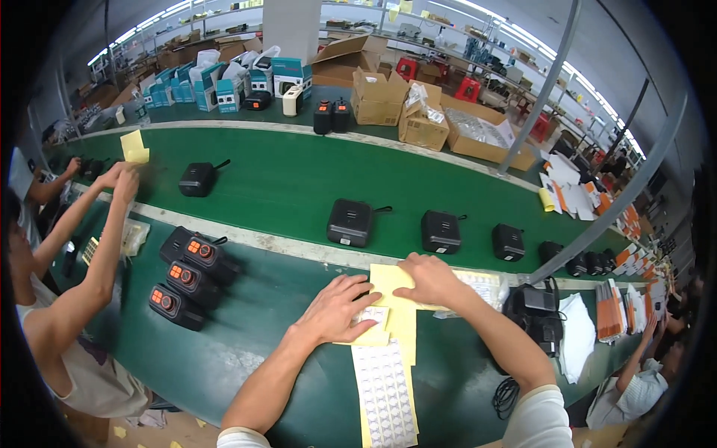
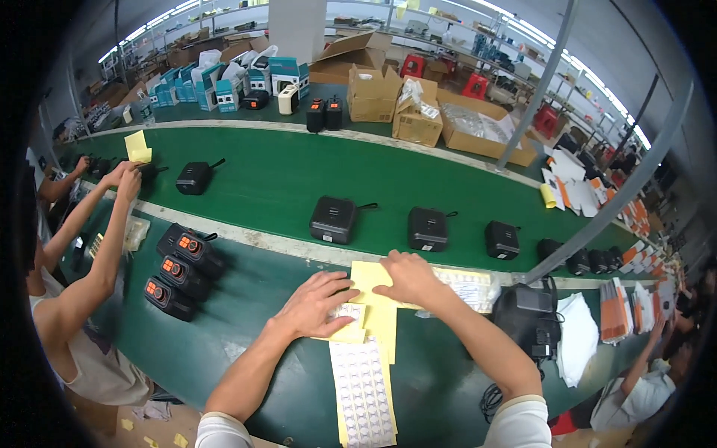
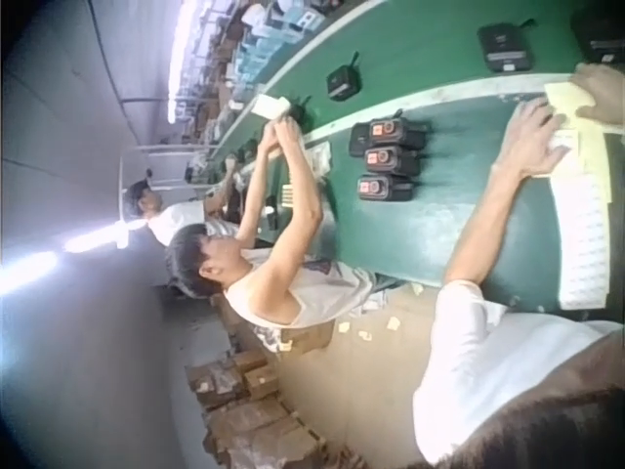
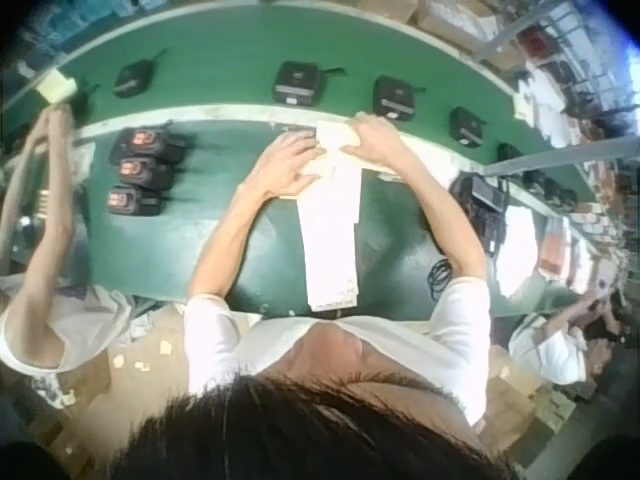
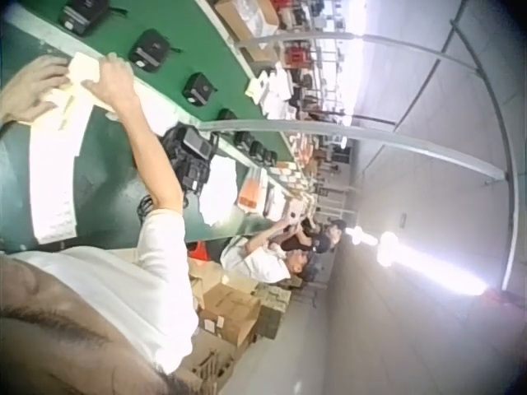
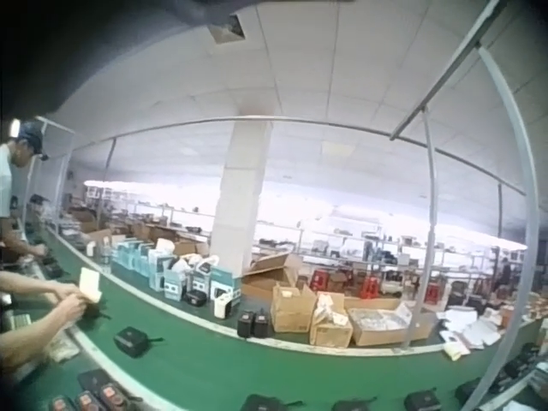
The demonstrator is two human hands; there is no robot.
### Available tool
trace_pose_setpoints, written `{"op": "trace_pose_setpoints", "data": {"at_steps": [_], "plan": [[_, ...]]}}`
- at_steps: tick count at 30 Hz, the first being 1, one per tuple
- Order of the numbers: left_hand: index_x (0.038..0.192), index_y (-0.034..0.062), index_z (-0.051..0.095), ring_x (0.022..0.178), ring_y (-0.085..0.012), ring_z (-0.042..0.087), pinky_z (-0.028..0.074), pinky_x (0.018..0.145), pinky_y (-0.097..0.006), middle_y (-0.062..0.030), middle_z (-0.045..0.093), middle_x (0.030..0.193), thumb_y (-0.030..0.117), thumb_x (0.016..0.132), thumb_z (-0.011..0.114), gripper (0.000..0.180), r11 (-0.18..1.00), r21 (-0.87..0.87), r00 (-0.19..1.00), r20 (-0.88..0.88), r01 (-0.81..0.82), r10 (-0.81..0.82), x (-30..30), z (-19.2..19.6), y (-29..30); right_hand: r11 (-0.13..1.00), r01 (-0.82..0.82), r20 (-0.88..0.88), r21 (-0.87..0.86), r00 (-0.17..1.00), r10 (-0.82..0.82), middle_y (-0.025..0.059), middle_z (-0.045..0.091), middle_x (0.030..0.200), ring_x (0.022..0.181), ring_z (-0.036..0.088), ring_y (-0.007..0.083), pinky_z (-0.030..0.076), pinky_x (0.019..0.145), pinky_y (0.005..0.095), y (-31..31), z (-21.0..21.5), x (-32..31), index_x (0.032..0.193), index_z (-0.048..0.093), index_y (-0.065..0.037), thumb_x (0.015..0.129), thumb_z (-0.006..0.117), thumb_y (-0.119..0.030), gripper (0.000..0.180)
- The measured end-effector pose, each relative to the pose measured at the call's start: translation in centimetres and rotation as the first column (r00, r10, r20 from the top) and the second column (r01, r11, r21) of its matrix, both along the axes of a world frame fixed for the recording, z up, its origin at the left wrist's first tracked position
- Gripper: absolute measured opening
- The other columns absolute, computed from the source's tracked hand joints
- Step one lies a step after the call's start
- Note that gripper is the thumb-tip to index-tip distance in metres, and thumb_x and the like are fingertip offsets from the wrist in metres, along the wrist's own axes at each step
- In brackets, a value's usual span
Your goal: The person applies small white rectangular labels from label sheets to the side of black electronic devices on an assembly line by hand.
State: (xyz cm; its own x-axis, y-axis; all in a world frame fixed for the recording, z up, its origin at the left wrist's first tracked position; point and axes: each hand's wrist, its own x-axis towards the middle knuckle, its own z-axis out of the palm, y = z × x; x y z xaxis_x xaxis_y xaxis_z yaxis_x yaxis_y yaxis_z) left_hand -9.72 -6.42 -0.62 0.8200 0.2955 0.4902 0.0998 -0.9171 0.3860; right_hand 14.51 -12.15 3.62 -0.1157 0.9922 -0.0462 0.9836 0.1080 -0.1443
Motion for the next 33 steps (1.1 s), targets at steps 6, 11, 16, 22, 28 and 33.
{"op": "trace_pose_setpoints", "data": {"at_steps": [6,11,16,22,28,33], "plan": [[0.119,0.0074,0.061,0.126,-0.0318,0.045,0.034,0.108,-0.047,-0.0139,0.056,0.129,0.029,0.083,0.063,0.042,1.000,0.021,0.993,-0.112,-0.023,0.025,-0.3,-1.0,-0.5,1.000,-0.014,0.156,-0.021,0.988,0.018,0.0217,0.059,0.104,0.102,0.058,0.0376,0.044,0.091,0.0437,1.2,-0.7,-0.8,0.108,0.063,0.002,0.070,0.078,-0.042,0.060],[0.113,0.0074,0.064,0.125,-0.0317,0.047,0.034,0.108,-0.048,-0.0144,0.056,0.128,0.023,0.081,0.064,0.036,0.999,-0.002,0.998,-0.057,-0.033,0.033,-0.3,-1.2,-0.3,1.000,-0.014,0.147,-0.007,0.989,0.015,0.0216,0.058,0.100,0.098,0.058,0.0369,0.043,0.091,0.0434,1.7,-0.1,-1.2,0.105,0.064,0.001,0.068,0.079,-0.035,0.054],[0.099,0.0065,0.067,0.118,-0.0312,0.050,0.036,0.104,-0.048,-0.0144,0.060,0.113,0.014,0.077,0.065,0.023,0.995,-0.017,0.994,0.053,-0.099,0.100,-0.5,-1.8,0.5,0.991,-0.042,-0.009,0.124,0.999,0.043,0.0170,0.059,0.102,0.099,0.057,0.0349,0.045,0.088,0.0418,-2.1,0.7,-3.3,0.111,0.064,-0.001,0.073,0.077,-0.033,0.051],[0.096,0.0062,0.067,0.116,-0.0313,0.051,0.036,0.104,-0.048,-0.0144,0.060,0.110,0.013,0.080,0.064,0.018,0.985,0.003,0.983,0.062,-0.172,0.172,-0.4,-2.0,0.6,0.954,-0.286,-0.063,0.091,0.954,0.292,0.0179,0.056,0.109,0.104,0.055,0.0325,0.044,0.089,0.0403,-9.8,0.3,-7.8,0.125,0.052,0.003,0.066,0.082,-0.041,0.080],[0.094,0.0051,0.066,0.115,-0.0314,0.052,0.035,0.104,-0.048,-0.0153,0.059,0.109,0.012,0.080,0.064,0.016,0.971,0.009,0.968,0.070,-0.241,0.239,-0.3,-2.1,0.4,0.989,-0.140,-0.057,0.046,0.988,0.142,0.0163,0.054,0.102,0.095,0.053,0.0325,0.040,0.090,0.0399,-10.7,-0.4,-8.3,0.133,0.044,0.002,0.067,0.081,-0.043,0.088],[0.093,0.0050,0.065,0.114,-0.0319,0.053,0.037,0.103,-0.049,-0.0149,0.059,0.109,0.011,0.079,0.064,0.015,0.966,-0.017,0.963,0.079,-0.257,0.258,-0.3,-2.2,0.5,0.992,-0.103,-0.014,0.067,0.994,0.105,0.0140,0.053,0.093,0.091,0.053,0.0308,0.039,0.085,0.0406,-10.8,0.4,-8.5,0.113,0.055,0.002,0.071,0.078,-0.034,0.060]]}}
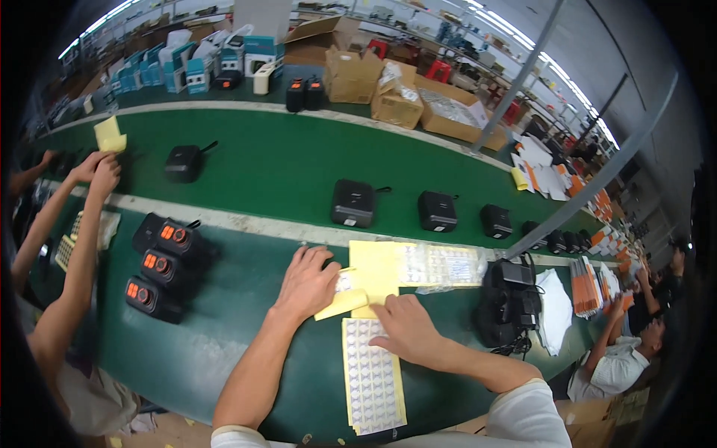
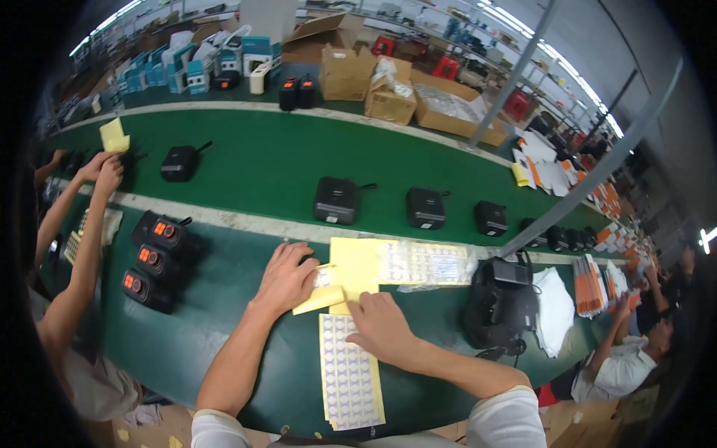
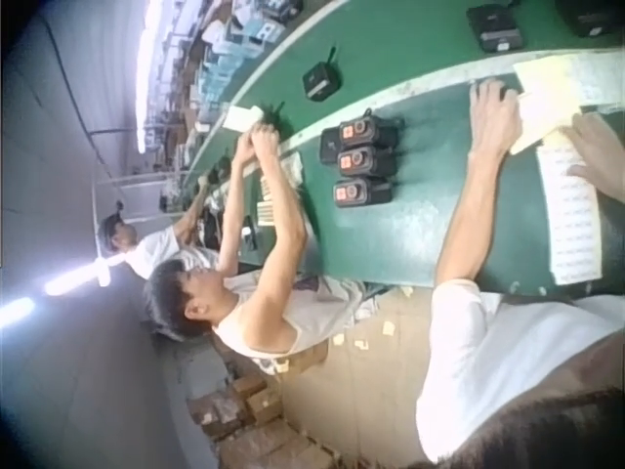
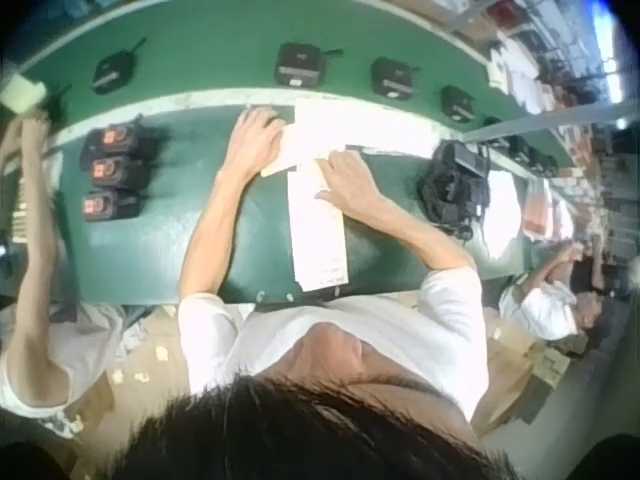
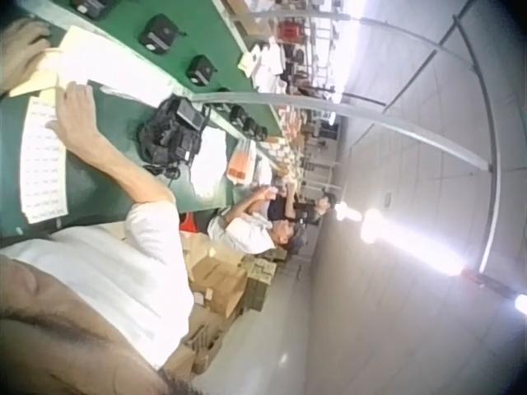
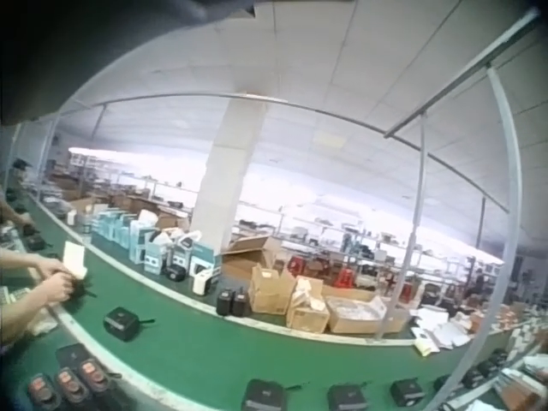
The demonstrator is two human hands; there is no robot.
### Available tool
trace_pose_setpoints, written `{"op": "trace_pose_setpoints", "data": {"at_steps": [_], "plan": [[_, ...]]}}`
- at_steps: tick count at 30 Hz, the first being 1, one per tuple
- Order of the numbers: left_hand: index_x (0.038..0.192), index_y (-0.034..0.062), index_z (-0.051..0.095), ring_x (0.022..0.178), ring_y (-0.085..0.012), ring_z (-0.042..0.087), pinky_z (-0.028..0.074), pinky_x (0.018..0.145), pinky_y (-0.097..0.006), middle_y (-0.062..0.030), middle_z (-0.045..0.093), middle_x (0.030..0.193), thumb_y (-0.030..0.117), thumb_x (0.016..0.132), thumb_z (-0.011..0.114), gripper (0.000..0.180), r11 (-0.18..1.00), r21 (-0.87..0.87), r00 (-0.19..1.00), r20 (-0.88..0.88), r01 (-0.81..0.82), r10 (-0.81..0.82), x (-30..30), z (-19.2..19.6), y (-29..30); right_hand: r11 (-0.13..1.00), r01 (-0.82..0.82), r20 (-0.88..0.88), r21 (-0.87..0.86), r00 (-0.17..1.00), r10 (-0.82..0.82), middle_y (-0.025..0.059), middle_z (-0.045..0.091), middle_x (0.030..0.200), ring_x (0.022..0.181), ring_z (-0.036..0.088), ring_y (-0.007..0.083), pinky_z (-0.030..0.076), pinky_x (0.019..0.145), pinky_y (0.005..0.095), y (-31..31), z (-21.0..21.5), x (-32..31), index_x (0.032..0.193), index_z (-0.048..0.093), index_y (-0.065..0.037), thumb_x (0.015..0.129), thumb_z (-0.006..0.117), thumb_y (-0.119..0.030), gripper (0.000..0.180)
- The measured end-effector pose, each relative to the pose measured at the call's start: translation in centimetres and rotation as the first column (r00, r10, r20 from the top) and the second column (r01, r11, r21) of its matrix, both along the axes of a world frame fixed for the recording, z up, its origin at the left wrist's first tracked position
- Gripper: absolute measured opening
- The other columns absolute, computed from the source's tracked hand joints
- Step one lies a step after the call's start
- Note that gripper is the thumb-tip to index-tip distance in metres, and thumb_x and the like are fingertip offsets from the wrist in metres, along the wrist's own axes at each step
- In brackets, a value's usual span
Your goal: The person applies small white rectangular labels from label sheets to the side of black electronic devices on an assembly line by hand.
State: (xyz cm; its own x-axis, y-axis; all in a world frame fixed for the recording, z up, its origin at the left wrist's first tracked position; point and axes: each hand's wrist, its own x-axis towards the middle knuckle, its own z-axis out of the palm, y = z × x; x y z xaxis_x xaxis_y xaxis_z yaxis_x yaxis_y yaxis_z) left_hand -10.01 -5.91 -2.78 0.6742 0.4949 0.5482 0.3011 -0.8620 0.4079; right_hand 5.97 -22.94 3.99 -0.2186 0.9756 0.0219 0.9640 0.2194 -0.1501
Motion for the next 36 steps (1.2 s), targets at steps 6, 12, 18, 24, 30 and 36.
{"op": "trace_pose_setpoints", "data": {"at_steps": [6,12,18,24,30,36], "plan": [[0.091,0.0041,0.064,0.110,-0.0327,0.054,0.038,0.102,-0.050,-0.0156,0.059,0.107,0.011,0.079,0.064,0.014,1.000,-0.021,1.000,-0.006,-0.012,0.011,-0.1,0.5,0.2,0.994,-0.105,-0.021,-0.024,0.994,0.105,0.0124,0.057,0.083,0.079,0.061,0.0288,0.047,0.070,0.0385,-0.3,1.1,0.4,0.088,0.056,-0.002,0.082,0.067,-0.019,0.021],[0.090,0.0030,0.065,0.110,-0.0329,0.054,0.039,0.100,-0.049,-0.0155,0.059,0.106,0.009,0.077,0.066,0.014,1.000,-0.016,0.999,0.032,0.006,-0.005,0.2,0.1,0.4,0.747,-0.173,-0.512,-0.642,0.821,-0.250,0.0134,0.068,0.084,0.064,0.068,0.0212,0.052,0.060,0.0349,0.3,7.8,3.5,0.101,0.059,-0.002,0.094,0.056,-0.018,0.018],[0.088,0.0022,0.066,0.108,-0.0344,0.054,0.041,0.096,-0.048,-0.0171,0.059,0.105,0.007,0.075,0.066,0.014,1.000,-0.004,0.999,0.040,0.012,-0.011,0.2,0.4,0.2,0.774,0.203,-0.544,-0.599,0.607,-0.580,0.0058,0.067,0.072,0.052,0.062,0.0097,0.047,0.044,0.0217,-3.5,15.1,11.4,0.102,0.066,0.001,0.094,0.060,-0.017,0.020],[0.086,0.0013,0.065,0.104,-0.0375,0.054,0.044,0.091,-0.046,-0.0194,0.059,0.105,0.007,0.073,0.067,0.015,1.000,0.005,0.999,0.047,0.022,-0.023,0.1,0.6,0.2,0.719,0.693,-0.759,-0.054,0.440,-0.480,0.0082,0.067,0.068,0.052,0.064,0.0121,0.045,0.042,0.0240,-4.0,18.0,21.7,0.101,0.064,0.002,0.097,0.050,-0.018,0.025],[0.090,0.0019,0.065,0.106,-0.0383,0.054,0.041,0.095,-0.051,-0.0194,0.058,0.106,0.008,0.072,0.067,0.019,0.999,-0.027,1.000,-0.003,0.029,-0.029,0.5,1.1,0.2,0.304,0.839,-0.539,0.452,0.528,-0.656,0.0185,0.066,0.067,0.055,0.067,0.0255,0.053,0.055,0.0371,4.3,16.5,31.5,0.117,0.062,-0.004,0.082,0.044,-0.002,0.040],[0.091,0.0025,0.065,0.106,-0.0390,0.054,0.040,0.096,-0.054,-0.0186,0.058,0.106,0.009,0.074,0.063,0.018,0.999,-0.036,0.997,-0.072,0.034,-0.037,1.7,1.7,0.3,0.149,0.859,-0.574,0.489,0.446,-0.687,0.0249,0.068,0.085,0.081,0.068,0.0376,0.053,0.076,0.0461,9.6,11.0,50.4,0.119,0.062,-0.005,0.079,0.051,-0.004,0.042]]}}
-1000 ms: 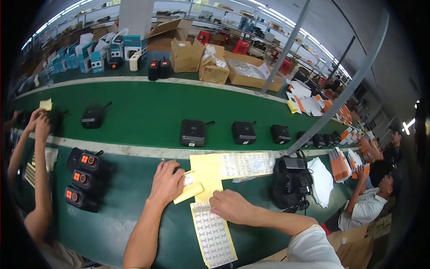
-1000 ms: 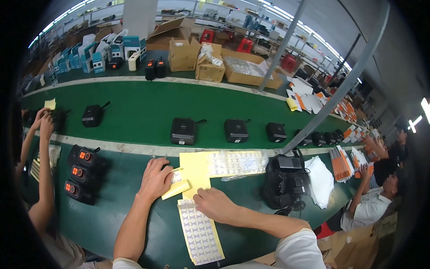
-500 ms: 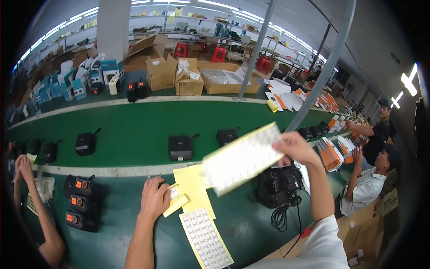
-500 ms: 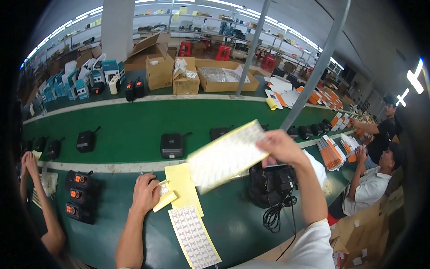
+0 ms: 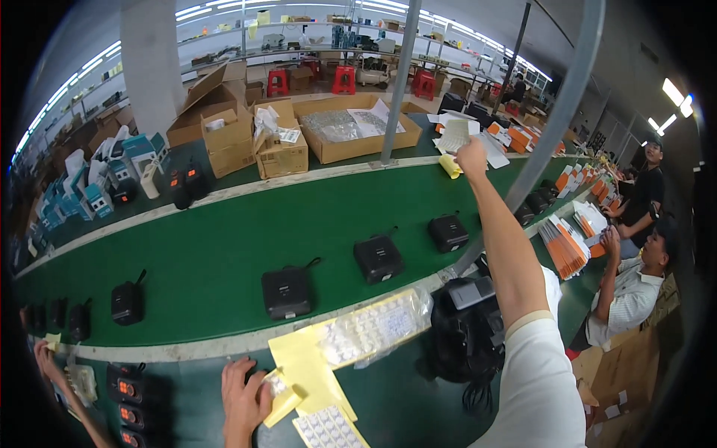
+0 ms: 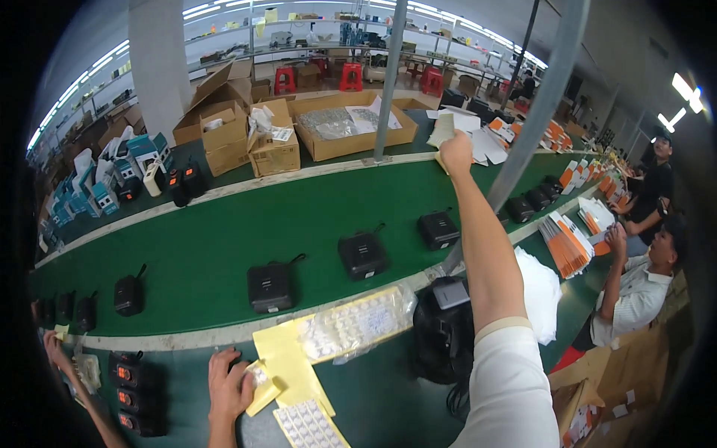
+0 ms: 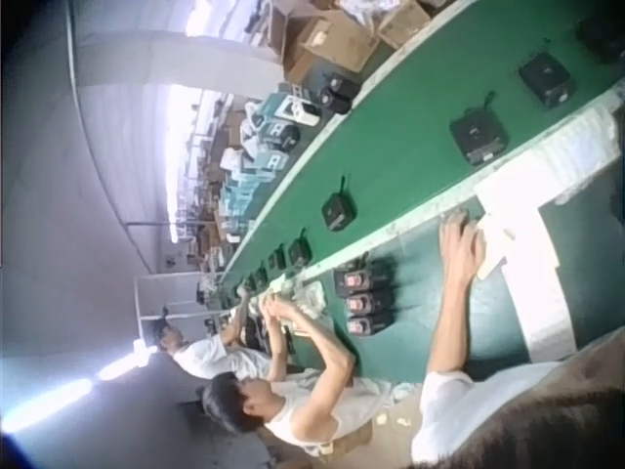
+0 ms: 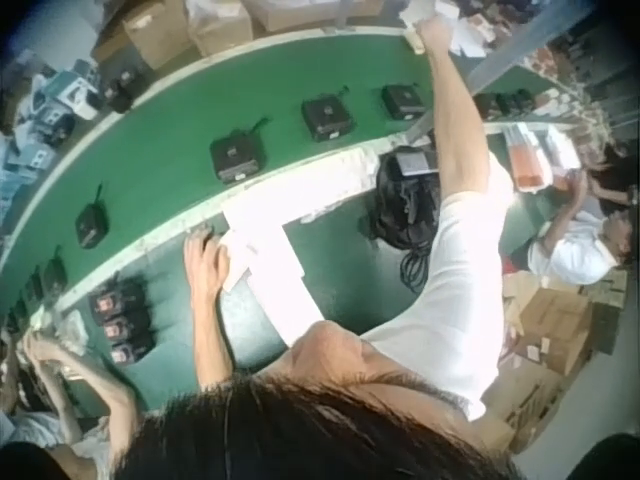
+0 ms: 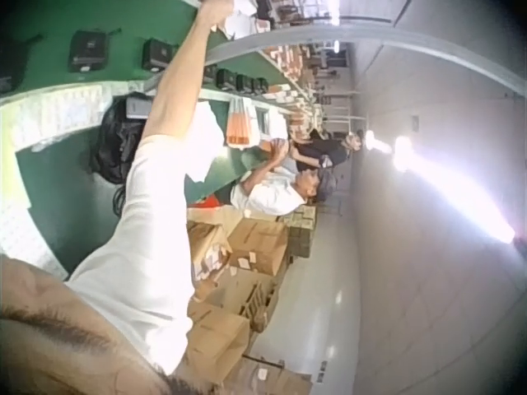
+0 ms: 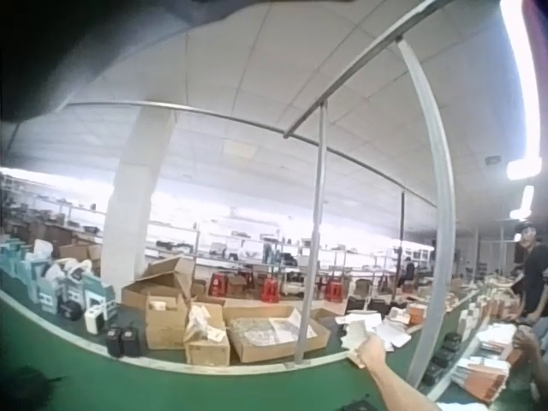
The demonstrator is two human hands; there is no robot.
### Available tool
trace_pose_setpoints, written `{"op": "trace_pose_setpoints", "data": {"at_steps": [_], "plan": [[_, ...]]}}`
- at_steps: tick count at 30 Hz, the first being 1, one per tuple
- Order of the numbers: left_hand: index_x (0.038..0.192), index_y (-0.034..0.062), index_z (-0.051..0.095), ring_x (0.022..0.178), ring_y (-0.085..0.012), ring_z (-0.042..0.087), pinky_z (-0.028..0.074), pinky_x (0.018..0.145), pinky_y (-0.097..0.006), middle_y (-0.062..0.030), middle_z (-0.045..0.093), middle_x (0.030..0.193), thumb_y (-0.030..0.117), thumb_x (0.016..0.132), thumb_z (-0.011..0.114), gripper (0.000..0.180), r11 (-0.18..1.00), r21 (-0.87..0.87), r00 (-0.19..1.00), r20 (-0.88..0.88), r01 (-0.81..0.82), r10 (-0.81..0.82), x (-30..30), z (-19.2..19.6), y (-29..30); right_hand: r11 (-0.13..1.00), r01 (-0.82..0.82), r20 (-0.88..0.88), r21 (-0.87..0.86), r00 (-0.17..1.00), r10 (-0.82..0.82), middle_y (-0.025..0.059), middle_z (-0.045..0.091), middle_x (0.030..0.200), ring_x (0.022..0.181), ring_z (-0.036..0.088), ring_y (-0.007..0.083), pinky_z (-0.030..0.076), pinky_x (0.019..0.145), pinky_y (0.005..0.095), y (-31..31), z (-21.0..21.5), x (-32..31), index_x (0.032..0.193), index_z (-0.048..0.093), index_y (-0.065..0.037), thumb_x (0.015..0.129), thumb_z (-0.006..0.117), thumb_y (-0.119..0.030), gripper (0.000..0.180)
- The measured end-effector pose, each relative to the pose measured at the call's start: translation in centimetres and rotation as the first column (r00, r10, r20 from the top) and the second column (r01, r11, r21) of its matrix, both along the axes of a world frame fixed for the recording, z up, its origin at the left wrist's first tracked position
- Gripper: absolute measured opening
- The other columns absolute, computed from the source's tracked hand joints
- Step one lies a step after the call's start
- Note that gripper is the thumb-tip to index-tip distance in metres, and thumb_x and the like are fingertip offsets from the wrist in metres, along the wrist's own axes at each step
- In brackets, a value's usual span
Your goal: The person applies small white rectangular labels from label sheets to the side of black electronic devices on an assembly line by hand.
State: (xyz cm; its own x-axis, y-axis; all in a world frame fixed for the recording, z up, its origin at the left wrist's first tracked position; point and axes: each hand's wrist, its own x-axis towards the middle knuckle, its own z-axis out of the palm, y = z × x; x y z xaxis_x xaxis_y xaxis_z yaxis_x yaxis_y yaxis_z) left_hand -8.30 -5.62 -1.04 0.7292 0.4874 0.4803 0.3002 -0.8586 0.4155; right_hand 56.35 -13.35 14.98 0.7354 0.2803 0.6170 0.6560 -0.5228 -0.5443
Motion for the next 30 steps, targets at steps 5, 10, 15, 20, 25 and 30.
{"op": "trace_pose_setpoints", "data": {"at_steps": [5,10,15,20,25,30], "plan": [[0.090,0.0005,0.062,0.104,-0.0403,0.055,0.042,0.093,-0.050,-0.0199,0.057,0.104,0.006,0.074,0.060,0.018,0.999,0.029,0.997,-0.080,-0.013,0.015,0.1,2.0,-0.3,0.972,0.229,-0.002,0.055,0.973,-0.230,0.0265,0.064,0.109,0.100,0.063,0.0414,0.050,0.087,0.0474,4.4,-2.7,2.6,0.126,0.059,-0.007,0.081,0.051,-0.002,0.045],[0.105,0.0004,0.062,0.111,-0.0414,0.052,0.040,0.096,-0.055,-0.0220,0.054,0.118,0.008,0.080,0.061,0.026,0.999,-0.032,0.991,-0.125,0.039,-0.043,0.5,2.2,0.1,0.963,0.215,0.318,-0.164,0.935,-0.155,0.0222,0.057,0.114,0.093,0.063,0.0439,0.052,0.081,0.0503,5.6,-7.3,8.5,0.128,0.051,-0.006,0.083,0.048,0.004,0.047],[0.106,-0.0009,0.061,0.110,-0.0413,0.051,0.041,0.094,-0.054,-0.0219,0.053,0.118,0.008,0.081,0.061,0.027,0.999,0.002,0.985,-0.168,0.048,-0.047,1.2,2.3,0.2,0.574,0.303,0.158,-0.761,0.944,-0.289,0.0145,0.059,0.120,0.096,0.066,0.0390,0.057,0.076,0.0418,6.2,-12.6,9.7,0.127,0.056,-0.008,0.089,0.052,-0.008,0.037],[0.108,-0.0004,0.062,0.110,-0.0405,0.051,0.041,0.093,-0.052,-0.0209,0.053,0.119,0.008,0.081,0.061,0.028,0.999,-0.008,0.986,-0.163,0.037,-0.038,1.4,2.8,0.0,0.306,0.367,0.197,-0.878,0.861,-0.468,0.0095,0.070,0.107,0.094,0.069,0.0282,0.059,0.066,0.0519,5.8,-8.9,7.3,0.104,0.073,-0.008,0.083,0.065,-0.011,0.022],[0.109,0.0010,0.063,0.111,-0.0401,0.050,0.041,0.095,-0.050,-0.0196,0.053,0.120,0.009,0.080,0.063,0.030,1.000,-0.008,0.990,-0.137,0.028,-0.029,0.8,2.6,-0.4,0.449,0.568,0.314,-0.690,0.794,-0.521,0.0139,0.069,0.108,0.090,0.070,0.0294,0.060,0.068,0.0449,4.5,-3.4,5.3,0.102,0.072,-0.005,0.087,0.059,-0.012,0.021],[0.103,-0.0006,0.062,0.109,-0.0418,0.051,0.040,0.094,-0.050,-0.0222,0.055,0.117,0.009,0.082,0.062,0.023,0.998,0.043,0.996,-0.081,0.043,-0.039,0.0,2.2,-0.9,0.895,0.306,0.273,-0.326,0.936,-0.221,0.0197,0.064,0.095,0.087,0.068,0.0345,0.057,0.071,0.0448,3.0,-0.5,-2.3,0.109,0.058,-0.003,0.093,0.047,-0.010,0.021]]}}
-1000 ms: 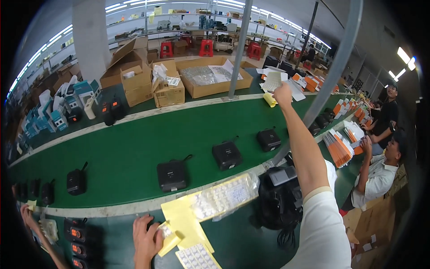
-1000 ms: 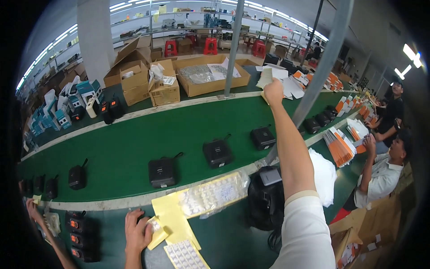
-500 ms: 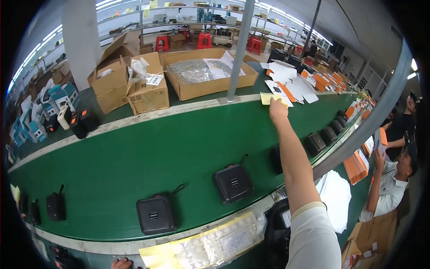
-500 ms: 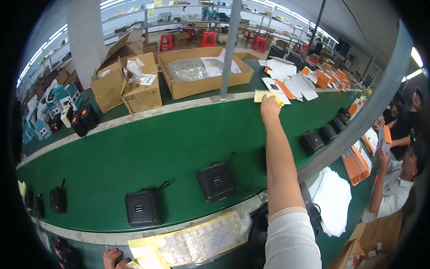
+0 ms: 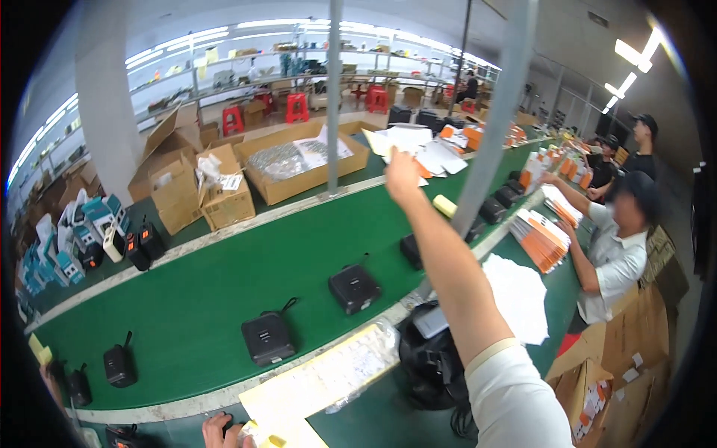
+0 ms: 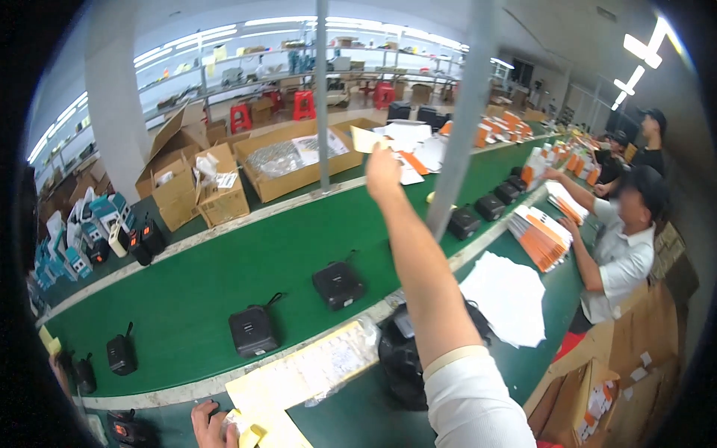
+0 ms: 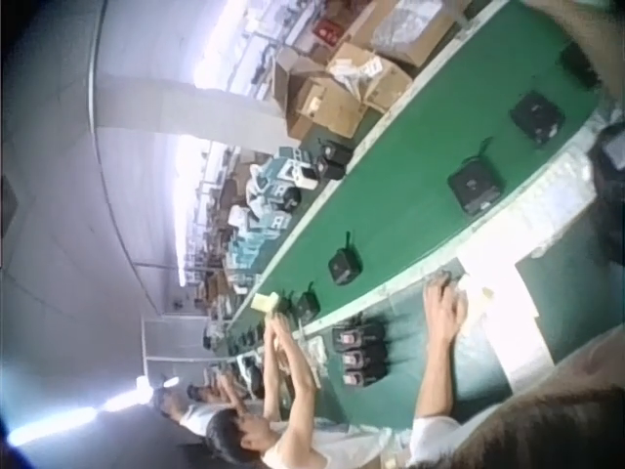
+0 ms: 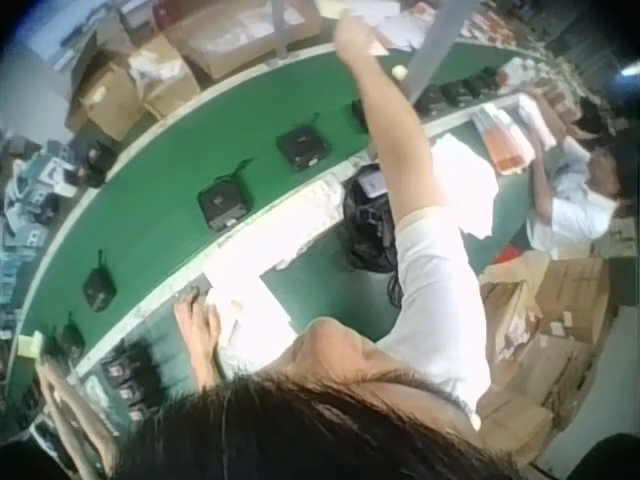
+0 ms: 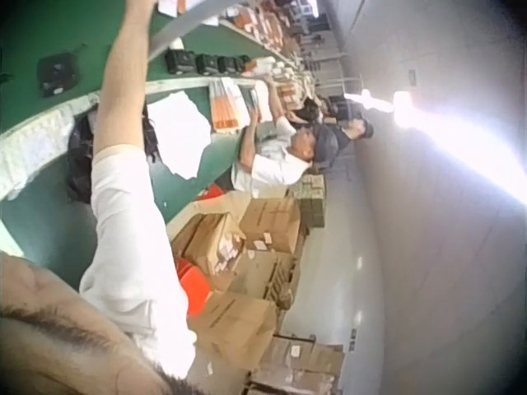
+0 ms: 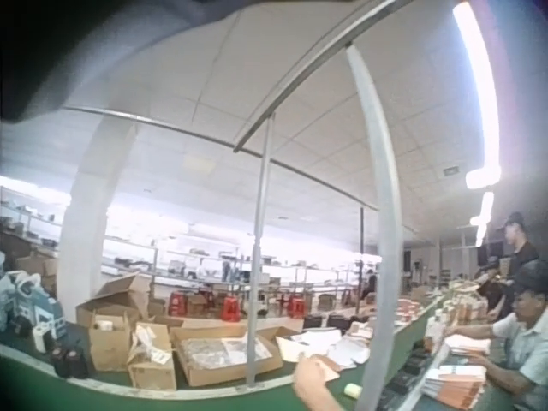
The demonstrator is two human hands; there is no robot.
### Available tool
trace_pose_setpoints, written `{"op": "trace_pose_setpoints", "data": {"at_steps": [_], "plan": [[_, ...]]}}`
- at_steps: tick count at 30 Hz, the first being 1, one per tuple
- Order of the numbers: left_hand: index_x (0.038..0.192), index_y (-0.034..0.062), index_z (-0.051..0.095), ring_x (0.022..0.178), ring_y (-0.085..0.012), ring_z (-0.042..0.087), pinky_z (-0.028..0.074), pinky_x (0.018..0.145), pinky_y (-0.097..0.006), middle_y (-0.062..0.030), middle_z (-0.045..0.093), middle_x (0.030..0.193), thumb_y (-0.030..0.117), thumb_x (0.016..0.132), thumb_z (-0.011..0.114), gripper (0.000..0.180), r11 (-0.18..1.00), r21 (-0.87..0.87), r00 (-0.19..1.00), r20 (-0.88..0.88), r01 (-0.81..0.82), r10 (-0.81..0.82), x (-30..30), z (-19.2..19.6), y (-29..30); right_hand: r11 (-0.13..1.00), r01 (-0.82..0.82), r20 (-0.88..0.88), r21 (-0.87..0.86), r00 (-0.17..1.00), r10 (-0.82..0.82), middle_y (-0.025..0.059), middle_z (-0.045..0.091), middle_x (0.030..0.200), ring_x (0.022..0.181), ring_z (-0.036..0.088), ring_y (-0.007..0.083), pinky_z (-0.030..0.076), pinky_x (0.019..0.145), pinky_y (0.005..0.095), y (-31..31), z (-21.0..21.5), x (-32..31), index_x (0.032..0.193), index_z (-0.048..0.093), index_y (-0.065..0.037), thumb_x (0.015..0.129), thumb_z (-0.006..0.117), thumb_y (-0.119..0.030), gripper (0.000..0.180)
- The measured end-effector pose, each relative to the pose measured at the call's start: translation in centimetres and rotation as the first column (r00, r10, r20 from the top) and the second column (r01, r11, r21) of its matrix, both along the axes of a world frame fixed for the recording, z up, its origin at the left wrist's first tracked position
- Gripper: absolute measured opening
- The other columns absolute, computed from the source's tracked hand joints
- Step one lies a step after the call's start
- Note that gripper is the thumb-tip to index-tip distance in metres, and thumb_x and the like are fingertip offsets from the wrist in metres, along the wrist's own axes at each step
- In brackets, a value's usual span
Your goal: The person applies small white rectangular labels from label sheets to the side of black electronic devices on an assembly line by hand.
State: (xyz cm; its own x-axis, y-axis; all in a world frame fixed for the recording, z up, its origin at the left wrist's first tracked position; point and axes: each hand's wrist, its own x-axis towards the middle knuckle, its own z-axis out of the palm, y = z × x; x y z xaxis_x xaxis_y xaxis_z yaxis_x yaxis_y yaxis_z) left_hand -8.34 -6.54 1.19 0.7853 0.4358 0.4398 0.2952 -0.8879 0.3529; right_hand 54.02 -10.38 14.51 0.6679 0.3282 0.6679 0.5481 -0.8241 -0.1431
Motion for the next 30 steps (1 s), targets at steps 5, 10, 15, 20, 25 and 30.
{"op": "trace_pose_setpoints", "data": {"at_steps": [5,10,15,20,25,30], "plan": [[0.098,-0.0042,0.059,0.092,-0.0341,0.056,0.046,0.086,-0.045,-0.0185,0.059,0.100,0.009,0.088,0.059,0.017,0.990,0.117,0.988,0.119,0.081,-0.095,-0.5,-1.2,0.1,0.835,-0.251,-0.206,0.490,0.897,0.391,0.0264,0.065,0.097,0.084,0.067,0.0392,0.052,0.074,0.0476,-2.4,2.6,-11.8,0.121,0.048,0.003,0.088,0.053,-0.007,0.035],[0.092,-0.0005,0.060,0.099,-0.0411,0.056,0.044,0.089,-0.046,-0.0197,0.059,0.097,0.006,0.078,0.058,0.015,0.976,-0.217,0.971,0.234,0.010,0.042,-1.5,-3.5,1.1,0.304,-0.500,-0.211,0.811,0.234,0.949,0.0104,0.066,0.105,0.088,0.066,0.0153,0.056,0.071,0.0294,-9.9,3.5,-22.5,0.121,0.052,0.003,0.096,0.054,-0.013,0.030],[0.098,-0.0042,0.062,0.088,-0.0350,0.060,0.048,0.080,-0.039,-0.0188,0.062,0.093,0.009,0.086,0.056,0.019,0.932,-0.353,0.922,0.329,-0.079,0.203,-2.0,-4.4,1.8,0.360,-0.421,-0.471,0.833,-0.197,0.860,0.0062,0.066,0.100,0.087,0.065,0.0119,0.055,0.070,0.0281,-14.8,1.4,-29.1,0.112,0.057,0.000,0.095,0.059,-0.016,0.023],[0.104,-0.0026,0.063,0.088,-0.0178,0.063,0.049,0.081,-0.030,-0.0131,0.068,0.093,0.012,0.090,0.058,0.020,0.834,-0.548,0.866,0.384,-0.064,0.319,-1.4,-4.9,1.8,0.492,-0.709,-0.834,0.505,-0.256,0.488,0.0021,0.065,0.094,0.083,0.057,0.0050,0.048,0.073,0.0241,-13.8,-5.9,-34.5,0.114,0.059,-0.003,0.094,0.061,-0.016,0.024],[0.104,-0.0023,0.063,0.086,-0.0154,0.062,0.049,0.079,-0.029,-0.0110,0.068,0.093,0.012,0.090,0.059,0.020,0.782,-0.620,0.856,0.369,-0.065,0.363,-2.2,-4.3,1.7,0.400,-0.760,-0.849,0.512,-0.377,0.370,0.0065,0.063,0.077,0.062,0.060,0.0115,0.049,0.056,0.0269,-12.5,-11.8,-42.2,0.109,0.057,0.000,0.095,0.056,-0.016,0.021],[0.104,-0.0025,0.064,0.085,-0.0141,0.062,0.049,0.078,-0.028,-0.0102,0.068,0.092,0.010,0.090,0.059,0.020,0.741,-0.669,0.854,0.349,-0.062,0.386,-2.5,-4.2,1.9,0.379,-0.857,-0.913,0.349,-0.218,0.346,0.0153,0.067,0.083,0.064,0.065,0.0214,0.051,0.059,0.0345,-13.2,-11.5,-45.3,0.107,0.057,0.000,0.092,0.059,-0.019,0.024]]}}
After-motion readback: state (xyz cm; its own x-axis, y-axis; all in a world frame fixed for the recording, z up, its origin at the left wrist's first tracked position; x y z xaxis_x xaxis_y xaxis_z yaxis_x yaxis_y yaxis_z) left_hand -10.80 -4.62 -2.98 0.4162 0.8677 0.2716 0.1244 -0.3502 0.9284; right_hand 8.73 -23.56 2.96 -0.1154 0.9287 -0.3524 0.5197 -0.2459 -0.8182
